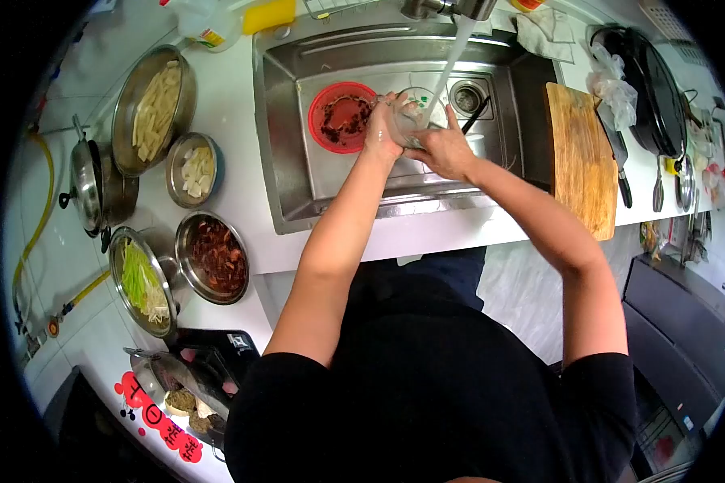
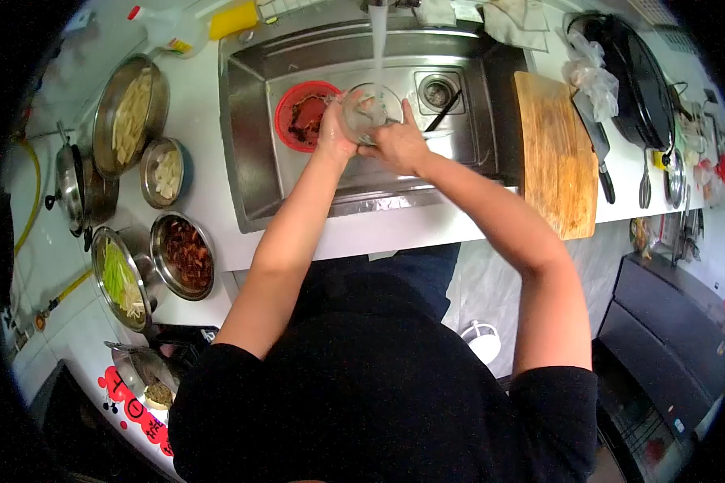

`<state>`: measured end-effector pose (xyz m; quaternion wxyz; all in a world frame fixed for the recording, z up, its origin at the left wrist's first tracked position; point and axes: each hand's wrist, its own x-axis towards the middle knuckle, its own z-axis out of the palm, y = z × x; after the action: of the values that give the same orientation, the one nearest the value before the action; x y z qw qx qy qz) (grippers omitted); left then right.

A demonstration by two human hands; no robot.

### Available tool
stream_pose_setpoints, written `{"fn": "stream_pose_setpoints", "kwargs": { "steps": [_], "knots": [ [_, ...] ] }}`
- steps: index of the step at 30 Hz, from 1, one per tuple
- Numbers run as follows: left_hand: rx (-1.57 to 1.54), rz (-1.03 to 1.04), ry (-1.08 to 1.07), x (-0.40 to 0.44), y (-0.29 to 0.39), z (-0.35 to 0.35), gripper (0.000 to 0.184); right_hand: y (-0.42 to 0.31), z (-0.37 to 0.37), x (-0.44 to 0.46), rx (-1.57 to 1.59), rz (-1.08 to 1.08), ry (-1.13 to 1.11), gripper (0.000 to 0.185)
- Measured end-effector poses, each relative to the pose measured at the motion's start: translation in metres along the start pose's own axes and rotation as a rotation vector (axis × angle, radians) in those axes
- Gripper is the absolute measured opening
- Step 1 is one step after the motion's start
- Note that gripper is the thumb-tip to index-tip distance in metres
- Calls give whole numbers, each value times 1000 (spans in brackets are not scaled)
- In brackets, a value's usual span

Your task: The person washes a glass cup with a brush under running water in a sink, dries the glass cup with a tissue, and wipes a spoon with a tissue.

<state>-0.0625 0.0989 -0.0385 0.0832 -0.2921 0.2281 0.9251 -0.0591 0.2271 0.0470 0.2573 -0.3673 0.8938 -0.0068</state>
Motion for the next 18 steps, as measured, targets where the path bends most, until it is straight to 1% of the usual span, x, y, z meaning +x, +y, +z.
{"fn": "stream_pose_setpoints", "kwargs": {
  "steps": [1, 2, 3, 5, 6, 9, 10, 12, 13, 14, 16, 17, 18],
  "knots": [
    [-11, -16, 1, -3, -1, 0, 36, -9, -5, 1, 81, 112, -108, 42],
    [-21, -28, 1, -5, 0, 0, 36, -5, 9, 3, 143, 71, 27, 39],
    [-29, -39, -1, -6, 3, 1, 36, 2, 23, 4, 119, 9, 148, 40],
    [9, -140, 33, -11, 10, 2, 36, 16, 43, 0, 75, -118, 384, 42],
    [31, -195, 51, -14, 13, 3, 36, 19, 24, -10, 17, -219, 394, 41],
    [4, -358, -31, -20, 18, 7, 39, 37, 21, -4, -56, -332, 366, 35],
    [1, -373, -82, -14, 17, -1, 41, 37, 17, 0, 160, -281, 216, 34],
    [-6, -401, -186, -4, 17, -15, 47, 38, 4, 1, 587, -183, 115, 37],
    [-61, -383, -210, -5, 16, -19, 46, 36, 1, 0, 804, -129, 58, 39],
    [-116, -363, -234, -5, 15, -22, 45, 46, 15, 10, 1123, -31, -35, 44],
    [-232, -302, -331, -8, 16, -19, 41, 41, 5, 10, 1260, -75, 58, 45],
    [-215, -261, -268, -8, 15, -20, 39, 36, 3, 8, 1332, -93, 105, 46],
    [-198, -219, -208, -7, 15, -19, 38, 33, 3, 9, 1397, -42, 93, 50]
  ]
}}
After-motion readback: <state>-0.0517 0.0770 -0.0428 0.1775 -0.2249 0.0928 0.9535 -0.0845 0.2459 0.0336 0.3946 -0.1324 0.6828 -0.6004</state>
